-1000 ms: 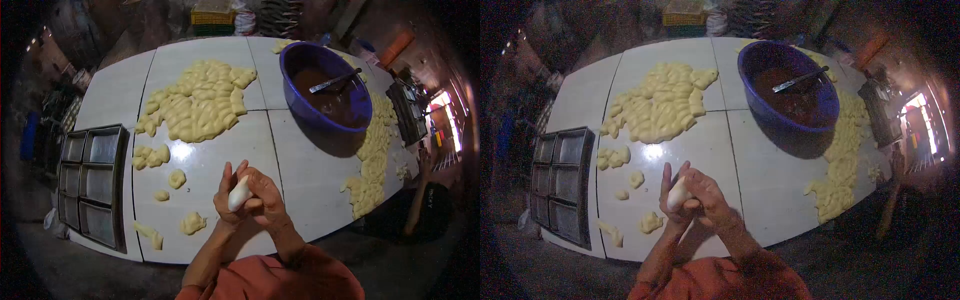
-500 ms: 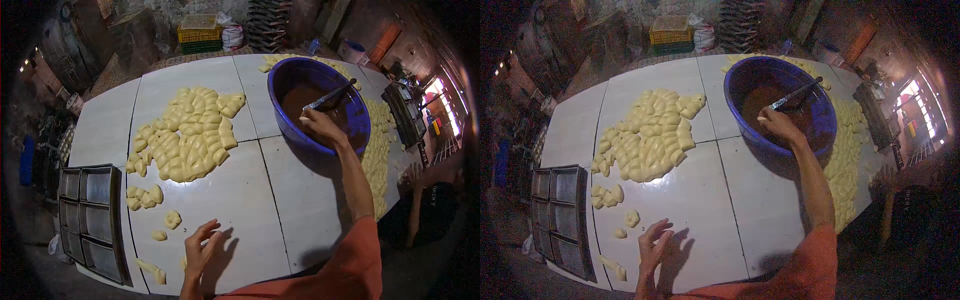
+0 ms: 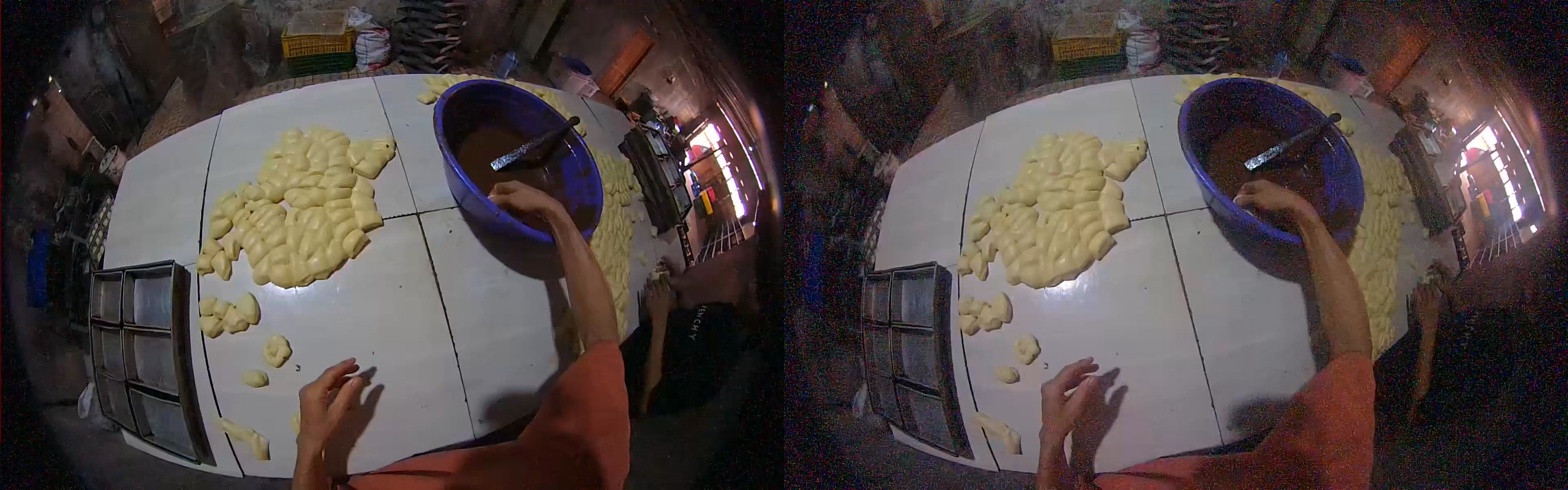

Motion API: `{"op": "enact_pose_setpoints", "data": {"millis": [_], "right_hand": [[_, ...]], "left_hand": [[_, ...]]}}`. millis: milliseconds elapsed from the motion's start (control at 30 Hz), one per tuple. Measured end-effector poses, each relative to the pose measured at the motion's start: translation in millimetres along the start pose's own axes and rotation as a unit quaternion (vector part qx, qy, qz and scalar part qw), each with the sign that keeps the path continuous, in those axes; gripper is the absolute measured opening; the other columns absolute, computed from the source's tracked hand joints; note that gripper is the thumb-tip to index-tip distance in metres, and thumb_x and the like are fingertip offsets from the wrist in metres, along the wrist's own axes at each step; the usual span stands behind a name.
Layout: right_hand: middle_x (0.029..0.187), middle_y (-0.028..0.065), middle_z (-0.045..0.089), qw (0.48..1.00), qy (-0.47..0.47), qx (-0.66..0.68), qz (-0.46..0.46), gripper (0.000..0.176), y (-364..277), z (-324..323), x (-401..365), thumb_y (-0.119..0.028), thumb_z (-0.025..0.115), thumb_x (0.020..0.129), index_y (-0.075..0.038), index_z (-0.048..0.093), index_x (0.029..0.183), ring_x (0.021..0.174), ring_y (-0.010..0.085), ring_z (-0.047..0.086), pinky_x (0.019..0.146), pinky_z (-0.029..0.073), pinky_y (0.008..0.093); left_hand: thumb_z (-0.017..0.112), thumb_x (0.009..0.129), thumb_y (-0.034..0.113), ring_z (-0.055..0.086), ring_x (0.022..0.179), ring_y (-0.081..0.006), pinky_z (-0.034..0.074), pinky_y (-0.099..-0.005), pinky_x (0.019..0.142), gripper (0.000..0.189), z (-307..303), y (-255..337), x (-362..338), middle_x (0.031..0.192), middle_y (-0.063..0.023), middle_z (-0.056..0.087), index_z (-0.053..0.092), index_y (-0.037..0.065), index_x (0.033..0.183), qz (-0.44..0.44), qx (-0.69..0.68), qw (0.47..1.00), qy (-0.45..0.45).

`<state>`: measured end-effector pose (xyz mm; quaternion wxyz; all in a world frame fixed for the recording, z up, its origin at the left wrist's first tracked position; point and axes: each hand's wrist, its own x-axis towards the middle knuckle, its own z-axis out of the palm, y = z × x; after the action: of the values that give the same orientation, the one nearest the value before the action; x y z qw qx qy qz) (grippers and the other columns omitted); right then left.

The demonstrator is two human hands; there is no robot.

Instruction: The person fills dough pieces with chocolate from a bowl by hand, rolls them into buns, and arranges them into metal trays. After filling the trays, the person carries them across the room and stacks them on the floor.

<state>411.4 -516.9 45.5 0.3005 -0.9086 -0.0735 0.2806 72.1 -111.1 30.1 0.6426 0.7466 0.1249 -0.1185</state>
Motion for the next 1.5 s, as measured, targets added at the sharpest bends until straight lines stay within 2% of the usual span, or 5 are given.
{"op": "enact_pose_setpoints", "data": {"millis": [267,633,1033,1233,1500], "right_hand": [[0.093,0.0043,0.064,0.822,0.176,0.514,-0.168,0.018,-86,32,-80,-0.023,0.060,0.100,-0.006,0.060,0.108,0.084,0.0128,0.065,0.072,0.055,0.0290],[0.106,0.0078,0.065,0.704,-0.072,0.685,-0.175,0.021,-161,247,-105,-0.021,0.053,0.104,-0.005,0.055,0.118,0.098,0.0178,0.066,0.085,0.056,0.0328],[0.113,0.0128,0.060,0.891,0.241,0.173,-0.343,0.028,-192,340,-134,-0.002,0.069,0.087,-0.003,0.067,0.115,0.099,0.0194,0.065,0.069,0.060,0.0298],[0.100,0.0067,0.063,0.888,0.033,0.454,-0.066,0.015,-214,326,-153,-0.006,0.066,0.092,-0.001,0.069,0.106,0.088,0.0143,0.062,0.072,0.052,0.0287],[0.119,0.0119,0.063,0.903,0.070,0.273,-0.325,0.038,-182,323,-146,-0.008,0.071,0.089,-0.010,0.065,0.126,0.102,0.0180,0.061,0.083,0.051,0.0303]], "left_hand": [[0.066,0.095,0.015,0.070,0.101,-0.0207,0.056,-0.0346,0.087,0.035,16,13,26,0.114,-0.0135,0.072,0.064,0.002,0.128,0.067,-0.017,0.995,-0.072],[0.052,0.104,0.039,0.062,0.115,-0.0188,0.047,-0.0381,0.102,0.047,34,9,42,0.120,-0.0090,0.066,0.061,-0.001,0.127,0.049,-0.391,0.918,-0.047],[0.072,0.092,0.016,0.067,0.085,-0.0127,0.056,-0.0264,0.073,0.037,1,-35,7,0.102,-0.0099,0.071,0.066,-0.004,0.123,0.020,-0.347,0.925,0.155],[0.071,0.091,0.013,0.065,0.078,-0.0147,0.057,-0.0310,0.066,0.033,-8,-21,10,0.099,-0.0102,0.067,0.064,-0.005,0.118,0.008,-0.385,0.915,0.122],[0.071,0.093,0.021,0.069,0.087,-0.0161,0.056,-0.0268,0.067,0.039,-28,3,-5,0.103,-0.0119,0.071,0.064,-0.005,0.121,0.010,-0.310,0.947,0.083]]}}
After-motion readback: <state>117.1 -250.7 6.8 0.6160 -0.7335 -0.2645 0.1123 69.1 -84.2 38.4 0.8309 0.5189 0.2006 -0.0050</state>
